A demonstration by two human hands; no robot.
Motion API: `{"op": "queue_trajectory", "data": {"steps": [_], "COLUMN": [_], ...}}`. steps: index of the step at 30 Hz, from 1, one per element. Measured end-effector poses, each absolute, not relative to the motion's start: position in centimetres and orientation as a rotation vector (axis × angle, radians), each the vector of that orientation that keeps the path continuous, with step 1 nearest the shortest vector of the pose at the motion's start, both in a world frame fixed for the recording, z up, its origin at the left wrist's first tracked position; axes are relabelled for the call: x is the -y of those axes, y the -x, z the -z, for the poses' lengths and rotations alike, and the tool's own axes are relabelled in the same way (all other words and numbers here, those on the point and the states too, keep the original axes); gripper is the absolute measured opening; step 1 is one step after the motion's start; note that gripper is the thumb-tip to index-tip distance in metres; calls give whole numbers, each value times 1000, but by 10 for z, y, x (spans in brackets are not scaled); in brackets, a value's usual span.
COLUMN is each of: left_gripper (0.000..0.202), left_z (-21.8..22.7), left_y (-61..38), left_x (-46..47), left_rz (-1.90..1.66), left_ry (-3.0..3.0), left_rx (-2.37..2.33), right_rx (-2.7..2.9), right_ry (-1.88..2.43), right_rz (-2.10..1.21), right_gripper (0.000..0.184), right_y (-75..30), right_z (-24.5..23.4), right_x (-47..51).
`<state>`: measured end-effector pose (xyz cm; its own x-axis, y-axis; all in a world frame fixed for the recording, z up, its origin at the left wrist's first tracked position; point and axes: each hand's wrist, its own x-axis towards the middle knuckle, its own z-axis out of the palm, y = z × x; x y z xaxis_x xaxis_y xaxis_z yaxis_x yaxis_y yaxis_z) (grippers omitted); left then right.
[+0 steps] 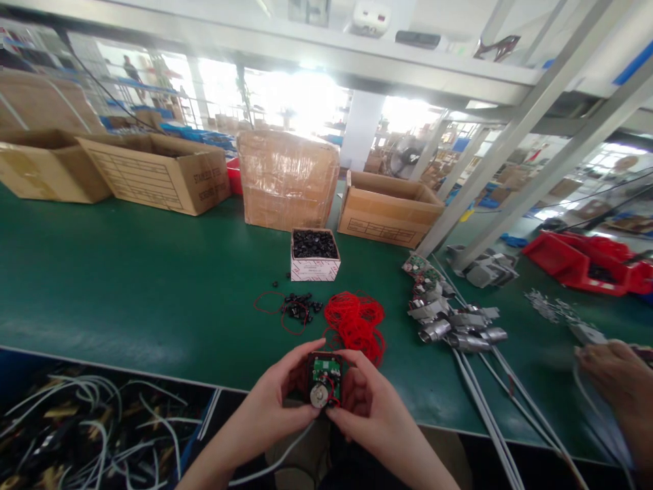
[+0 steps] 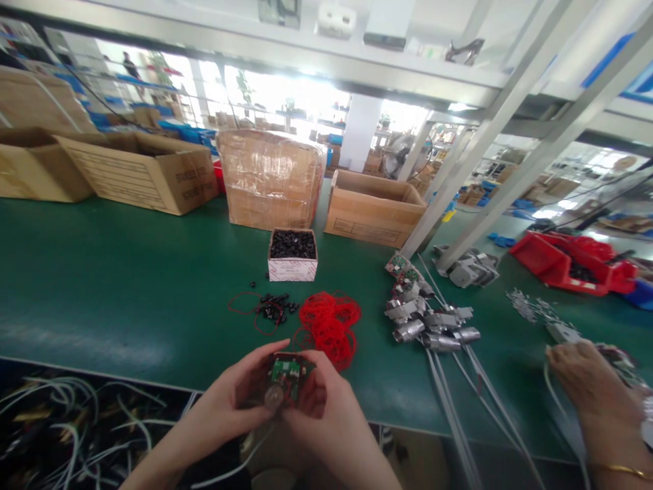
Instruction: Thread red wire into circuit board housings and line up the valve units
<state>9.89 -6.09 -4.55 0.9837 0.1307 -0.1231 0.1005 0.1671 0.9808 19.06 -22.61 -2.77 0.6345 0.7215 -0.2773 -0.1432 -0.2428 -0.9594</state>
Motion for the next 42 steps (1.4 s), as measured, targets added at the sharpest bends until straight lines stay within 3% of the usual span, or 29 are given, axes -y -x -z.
{"op": "queue_trajectory", "data": {"steps": [3,6,10,13,20,24,29,34,38,42], "left_gripper": [81,89,76,69,65,66,65,59,52,54], "left_z": [47,50,59,62,58,60,65,55,43,41], "left_y": [-99,-98,-98,-99,-100,-99,-100,-103,-104,-103], "left_x": [62,62,65,66,66,65,66,72,77,80], "left_rz": [-22,-39,-160,-192,-233,-251,-274,-310,-342,-378], "left_ry": [-1359,-1354,-1479,-1509,-1451,-1475,-1502,-1537,-1618,-1693], "left_rx": [-200,-213,-256,-271,-291,-315,-307,-282,-270,-272], "right_rx": [553,622,893,1190,1304,1266,1043,751,735,865], "right_ry": [1627,1654,1902,2182,2413,2348,1905,1617,1562,1741], "right_rz": [-913,-880,-360,-205,-308,-302,-392,-587,-437,-247], "right_gripper": [59,44,18,19,17,19,3,14,3,11], "right_y": [-198,-222,-256,-268,-271,-274,-274,-252,-223,-200], "right_z": [28,28,21,17,25,11,1,13,18,19], "right_x": [232,236,212,175,113,126,182,233,248,246]}}
